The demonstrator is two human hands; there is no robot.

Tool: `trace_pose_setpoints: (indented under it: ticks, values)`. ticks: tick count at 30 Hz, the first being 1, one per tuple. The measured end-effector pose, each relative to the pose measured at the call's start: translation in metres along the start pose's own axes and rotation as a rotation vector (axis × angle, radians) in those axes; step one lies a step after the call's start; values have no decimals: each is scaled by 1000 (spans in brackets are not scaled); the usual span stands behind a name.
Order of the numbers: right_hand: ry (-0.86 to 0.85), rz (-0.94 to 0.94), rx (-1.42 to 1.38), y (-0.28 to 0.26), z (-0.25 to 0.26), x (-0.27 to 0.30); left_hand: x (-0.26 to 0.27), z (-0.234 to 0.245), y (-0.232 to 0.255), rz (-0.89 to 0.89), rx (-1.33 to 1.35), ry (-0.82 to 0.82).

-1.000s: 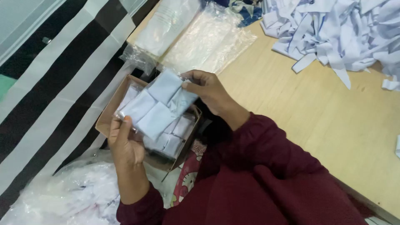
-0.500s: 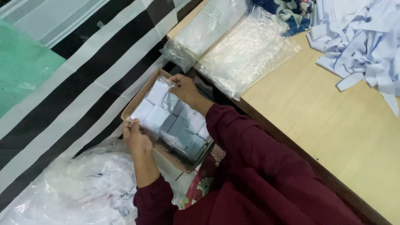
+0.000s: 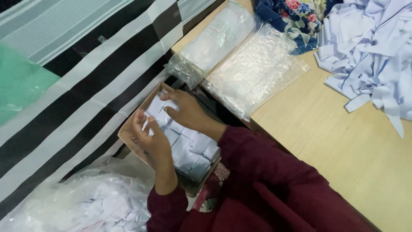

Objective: Folding white fabric strips and placing them into small plastic bags

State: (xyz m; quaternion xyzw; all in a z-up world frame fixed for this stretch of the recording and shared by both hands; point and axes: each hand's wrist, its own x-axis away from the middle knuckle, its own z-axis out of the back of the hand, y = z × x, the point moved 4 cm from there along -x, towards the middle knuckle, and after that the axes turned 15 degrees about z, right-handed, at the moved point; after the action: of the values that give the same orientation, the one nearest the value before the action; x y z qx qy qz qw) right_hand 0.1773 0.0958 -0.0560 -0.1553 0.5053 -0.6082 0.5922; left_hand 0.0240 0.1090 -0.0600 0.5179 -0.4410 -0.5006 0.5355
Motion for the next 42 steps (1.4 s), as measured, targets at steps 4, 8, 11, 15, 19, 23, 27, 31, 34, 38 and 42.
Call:
trace_pose_setpoints:
  ticks: [4,8,11,15,19,23,27,31,34,38,42]
  values:
    - [148,119,138,-27,106,1,30,-66,59,-88,51,-207]
    - [347,93,458,33,227,9,66,-143,91,-211,-27,-459]
    - [416,-67,752,112,288,26,71,-190,63,-274,-356,-482]
    - [260,-327,1033,162,311,45,76,-223,47,-346,-856,-516]
    - [244,-428,987,167,314,43,67,-240,38,-417,-1033,-564]
    - [452,-264,967,122,318,46,58,-249,48,-610,-1099,-580]
    - [675,58,978,42,353,70,66,-247,95,-795,-936,-431]
    - [733,207,1061,-27,412,136,126,-255,149,-870,-694,-473]
    - [684,156,1151,-39,443,214,184,-273,141,-956,-570,-611]
    - [509,-217,1295,6,464,324,266,-308,95,-926,-590,-894]
    - [312,-571,1226,52,459,393,311,-344,55,-1003,-867,-1072]
